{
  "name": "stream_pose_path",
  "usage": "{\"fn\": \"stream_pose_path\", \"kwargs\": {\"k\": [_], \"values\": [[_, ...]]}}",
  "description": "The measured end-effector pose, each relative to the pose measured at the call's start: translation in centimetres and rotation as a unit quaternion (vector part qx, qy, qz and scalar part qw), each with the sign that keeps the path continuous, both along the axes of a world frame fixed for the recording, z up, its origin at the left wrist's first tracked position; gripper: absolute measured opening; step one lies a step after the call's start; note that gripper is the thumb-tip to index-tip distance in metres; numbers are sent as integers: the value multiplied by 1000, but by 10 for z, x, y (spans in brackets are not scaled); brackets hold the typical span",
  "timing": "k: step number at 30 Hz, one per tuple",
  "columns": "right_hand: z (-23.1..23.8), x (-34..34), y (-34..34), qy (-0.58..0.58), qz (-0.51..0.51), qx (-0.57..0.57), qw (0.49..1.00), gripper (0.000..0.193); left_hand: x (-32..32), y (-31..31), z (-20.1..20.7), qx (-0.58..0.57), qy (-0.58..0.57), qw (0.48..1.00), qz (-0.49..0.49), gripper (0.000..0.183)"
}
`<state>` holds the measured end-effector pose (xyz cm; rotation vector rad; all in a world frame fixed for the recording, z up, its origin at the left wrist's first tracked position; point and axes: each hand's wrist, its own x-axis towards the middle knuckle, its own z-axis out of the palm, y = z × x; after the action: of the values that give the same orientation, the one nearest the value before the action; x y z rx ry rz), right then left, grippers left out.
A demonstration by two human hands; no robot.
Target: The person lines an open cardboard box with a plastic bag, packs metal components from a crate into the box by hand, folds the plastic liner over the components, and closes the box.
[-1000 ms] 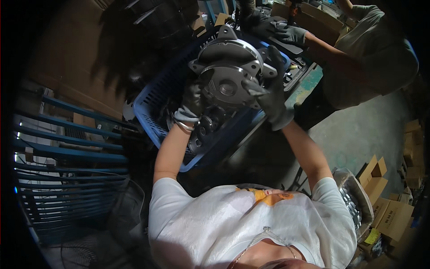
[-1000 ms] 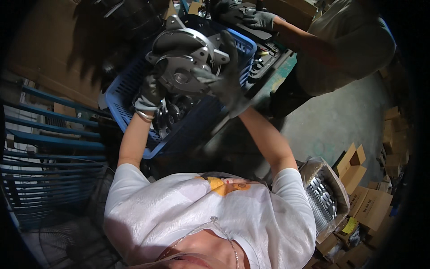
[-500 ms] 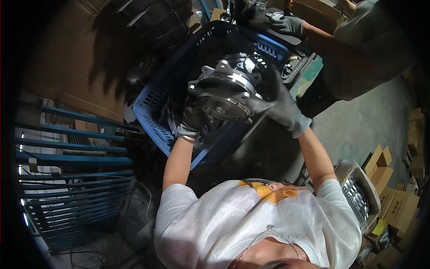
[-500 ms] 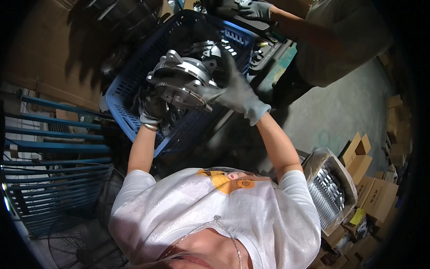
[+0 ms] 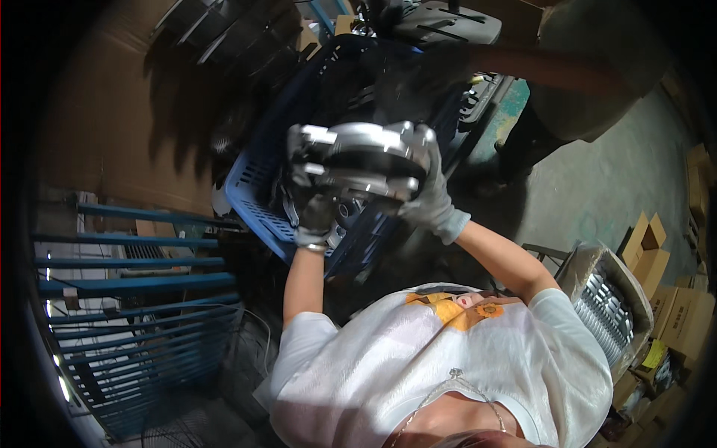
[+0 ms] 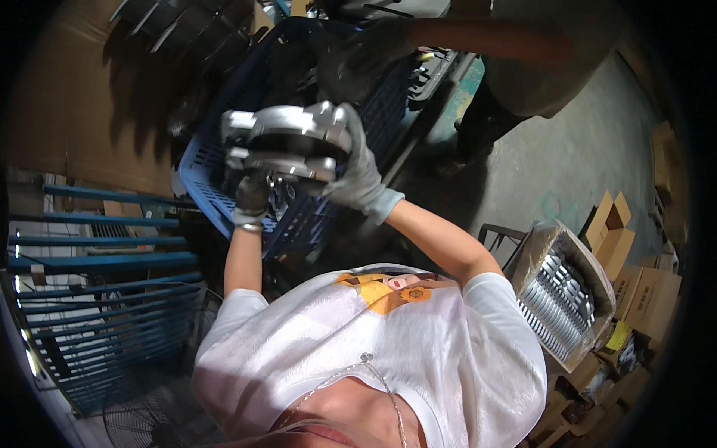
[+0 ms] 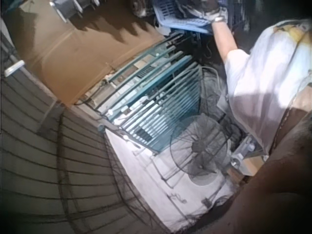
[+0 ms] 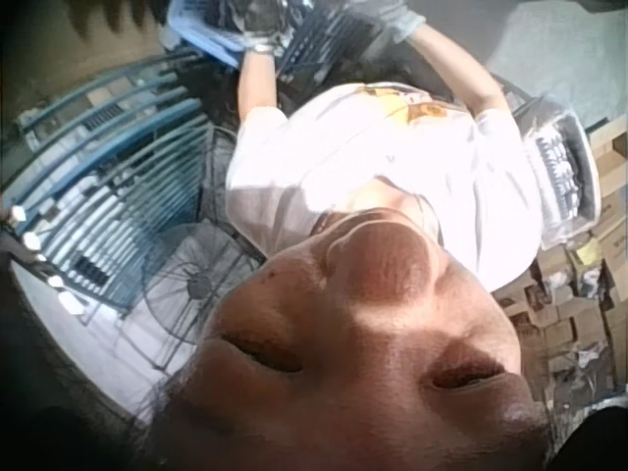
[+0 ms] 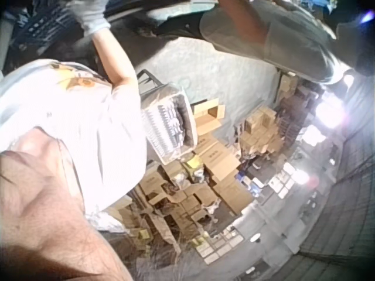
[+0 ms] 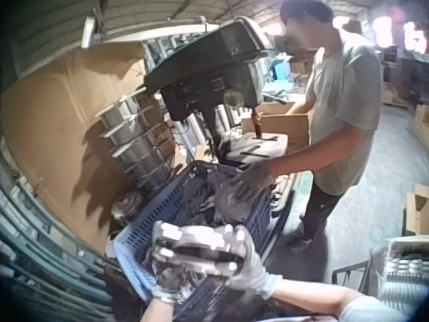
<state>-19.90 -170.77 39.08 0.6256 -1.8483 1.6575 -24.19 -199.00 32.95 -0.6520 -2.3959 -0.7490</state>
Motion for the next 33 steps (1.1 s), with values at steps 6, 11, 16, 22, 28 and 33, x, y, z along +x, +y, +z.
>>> {"fn": "stream_pose_path", "kwargs": {"k": [6,11,16,22,28,33], "values": [[-4,9,-2,21,39,66,997,131,43,73,104,460,-263,824,-199,90],[-2,12,-19,13,-6,58,998,104,46,78,115,235,-115,948,-181,90],[-6,16,-12,4,-37,63,997,103,45,80,120,24,-45,992,-112,82],[-10,44,41,-109,-32,-3,993,100,80,146,126,413,-338,834,-143,58],[-45,174,224,-382,18,-271,883,65,149,280,130,384,-538,665,-348,69],[-49,350,372,-428,-134,-326,832,38,180,332,97,310,-593,672,-318,97]]}}
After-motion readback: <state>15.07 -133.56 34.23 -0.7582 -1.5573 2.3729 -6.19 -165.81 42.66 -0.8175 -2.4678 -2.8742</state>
